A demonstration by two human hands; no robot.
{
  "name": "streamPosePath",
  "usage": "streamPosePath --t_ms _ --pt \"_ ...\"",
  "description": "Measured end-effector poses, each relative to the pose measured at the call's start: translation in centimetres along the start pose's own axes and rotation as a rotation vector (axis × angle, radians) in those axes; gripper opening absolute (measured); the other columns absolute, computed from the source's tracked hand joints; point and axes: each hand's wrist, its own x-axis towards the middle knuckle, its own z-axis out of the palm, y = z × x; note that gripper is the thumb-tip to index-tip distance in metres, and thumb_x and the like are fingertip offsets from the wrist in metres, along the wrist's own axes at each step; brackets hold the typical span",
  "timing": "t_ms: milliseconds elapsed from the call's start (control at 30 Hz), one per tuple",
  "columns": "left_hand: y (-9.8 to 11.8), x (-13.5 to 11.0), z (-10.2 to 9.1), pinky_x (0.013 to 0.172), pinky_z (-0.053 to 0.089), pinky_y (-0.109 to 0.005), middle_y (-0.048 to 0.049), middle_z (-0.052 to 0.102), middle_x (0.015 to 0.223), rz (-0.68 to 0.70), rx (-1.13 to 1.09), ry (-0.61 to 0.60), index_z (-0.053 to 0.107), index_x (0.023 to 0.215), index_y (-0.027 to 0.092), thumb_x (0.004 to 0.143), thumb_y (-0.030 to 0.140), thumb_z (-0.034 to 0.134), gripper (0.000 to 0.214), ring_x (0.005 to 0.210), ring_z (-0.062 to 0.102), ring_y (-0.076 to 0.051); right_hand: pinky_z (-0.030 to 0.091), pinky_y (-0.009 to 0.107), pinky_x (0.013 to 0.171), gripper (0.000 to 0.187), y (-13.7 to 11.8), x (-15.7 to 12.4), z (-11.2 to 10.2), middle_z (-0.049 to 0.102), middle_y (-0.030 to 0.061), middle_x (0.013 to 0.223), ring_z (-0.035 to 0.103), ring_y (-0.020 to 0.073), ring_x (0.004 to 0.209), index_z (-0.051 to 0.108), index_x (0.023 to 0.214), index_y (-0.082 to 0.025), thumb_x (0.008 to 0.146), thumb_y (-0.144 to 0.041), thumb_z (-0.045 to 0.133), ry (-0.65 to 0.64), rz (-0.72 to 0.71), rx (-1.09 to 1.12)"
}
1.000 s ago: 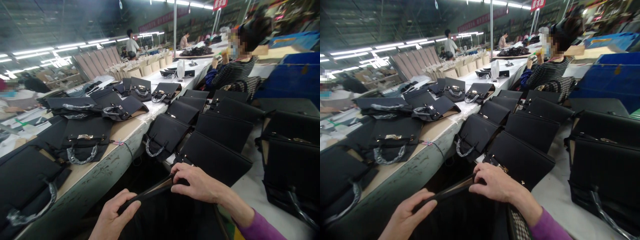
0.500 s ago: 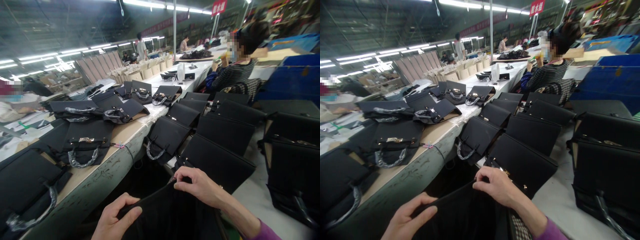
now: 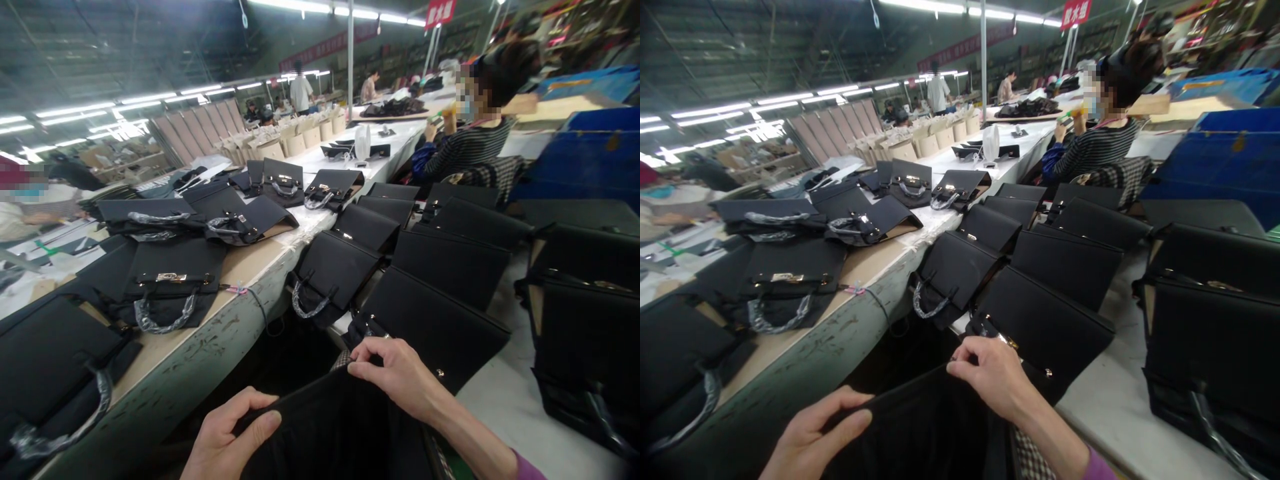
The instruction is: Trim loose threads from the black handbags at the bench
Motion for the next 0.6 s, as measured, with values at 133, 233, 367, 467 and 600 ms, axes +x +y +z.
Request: streamPosePath --t_ms 133,233,367,467,600 --pt "-0.6 0.2 0.1 0.069 0.047 -0.020 0.0004 0.070 0.079 0.082 0.058 0.024 0.073 0.088 0.022 0.088 0.043 0.061 0.024 0.075 0.065 -0.016 0.043 0.032 0.073 0.019 0.1 -0.1 0.3 0.074 -0.0012 0.082 0.066 0.0211 0.079 0.065 0.063 -0.023 0.079 -0.035 0.068 0.030 0.055 -0.029" --pt "-0.7 0.3 0.2 0.066 0.046 -0.020 0.0000 0.067 0.077 0.150 0.120 0.042 0.072 0.086 0.021 0.089 0.041 0.060 0.023 0.071 0.063 -0.015 0.043 0.033 0.073 0.019 0.2 0.0 0.5 0.074 -0.0013 0.082 0.066 0.0217 0.079 0.065 0.063 -0.024 0.078 -0.035 0.068 0.053 0.079 -0.055" --pt "-0.3 0.3 0.5 0.065 0.041 -0.022 0.0005 0.062 0.073 0.132 0.148 0.078 0.069 0.078 0.020 0.091 0.041 0.057 0.027 0.068 0.059 -0.015 0.043 0.032 0.073 0.020 0.2 -0.1 0.8 0.075 -0.0024 0.083 0.066 0.0210 0.079 0.065 0.062 -0.024 0.077 -0.037 0.068 0.068 0.067 -0.042" --pt "0.2 0.6 0.7 0.065 0.039 -0.023 0.0007 0.059 0.071 0.069 0.162 0.070 0.066 0.073 0.019 0.091 0.042 0.056 0.030 0.069 0.056 -0.015 0.043 0.031 0.073 0.019 0.1 -0.2 1.0 0.075 -0.0030 0.082 0.067 0.0204 0.078 0.066 0.062 -0.024 0.077 -0.036 0.067 0.107 0.074 -0.052" --pt "0.5 1.3 0.5 0.064 0.038 -0.023 0.0014 0.054 0.071 0.043 0.229 0.003 0.060 0.070 0.018 0.091 0.039 0.053 0.030 0.068 0.053 -0.015 0.043 0.031 0.072 0.019 0.1 -0.3 1.2 0.075 -0.0028 0.079 0.067 0.0200 0.075 0.066 0.062 -0.024 0.077 -0.035 0.067 0.138 0.088 -0.067"
